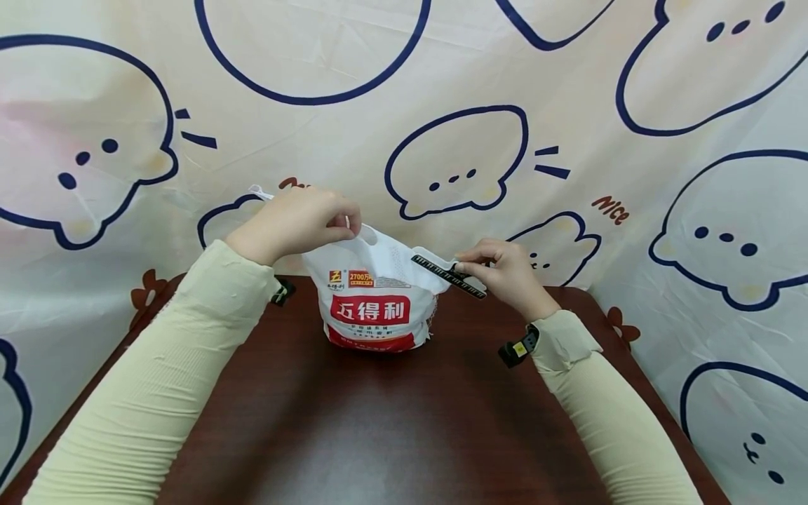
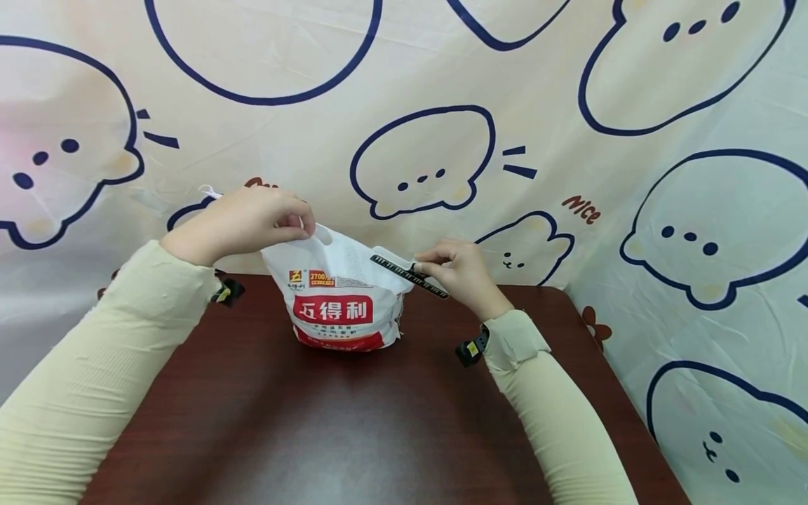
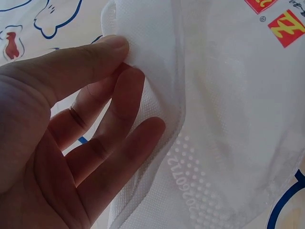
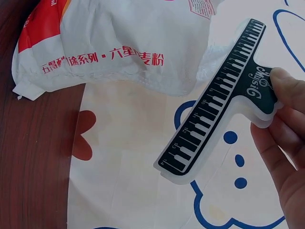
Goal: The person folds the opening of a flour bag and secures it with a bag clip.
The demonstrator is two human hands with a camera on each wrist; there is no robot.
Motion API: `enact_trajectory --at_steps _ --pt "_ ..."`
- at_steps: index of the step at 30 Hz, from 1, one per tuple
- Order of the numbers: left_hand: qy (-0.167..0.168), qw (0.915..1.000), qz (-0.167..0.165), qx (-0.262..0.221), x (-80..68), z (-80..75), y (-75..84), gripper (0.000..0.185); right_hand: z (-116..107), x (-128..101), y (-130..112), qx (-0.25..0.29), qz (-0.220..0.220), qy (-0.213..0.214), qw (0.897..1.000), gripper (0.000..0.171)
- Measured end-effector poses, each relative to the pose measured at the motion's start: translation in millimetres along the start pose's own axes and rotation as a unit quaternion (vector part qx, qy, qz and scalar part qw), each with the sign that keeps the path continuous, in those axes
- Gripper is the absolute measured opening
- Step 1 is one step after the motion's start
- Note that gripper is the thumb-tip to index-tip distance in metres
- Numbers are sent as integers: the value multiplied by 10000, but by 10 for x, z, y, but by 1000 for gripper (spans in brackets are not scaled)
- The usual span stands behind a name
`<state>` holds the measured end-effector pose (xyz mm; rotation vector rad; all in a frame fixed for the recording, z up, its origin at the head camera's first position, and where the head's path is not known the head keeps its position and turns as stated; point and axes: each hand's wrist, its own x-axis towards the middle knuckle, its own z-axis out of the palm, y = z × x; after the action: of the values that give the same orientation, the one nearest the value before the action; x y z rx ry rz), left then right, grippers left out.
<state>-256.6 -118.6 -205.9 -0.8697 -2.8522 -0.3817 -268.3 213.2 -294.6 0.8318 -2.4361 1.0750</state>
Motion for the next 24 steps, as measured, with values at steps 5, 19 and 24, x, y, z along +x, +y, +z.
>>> enact_trajectory --at_steps 5,19,24 --pt "59 10000 26 -36 -4 1 -9 9 20 17 -3 61 81 2 9999 10" --pt "106 9999 98 -59 -4 6 -48 8 137 70 25 438 23 -86 9990 9" --pt "99 9998 136 -75 -6 -2 -46 8 171 77 56 468 -160 -12 9988 8"
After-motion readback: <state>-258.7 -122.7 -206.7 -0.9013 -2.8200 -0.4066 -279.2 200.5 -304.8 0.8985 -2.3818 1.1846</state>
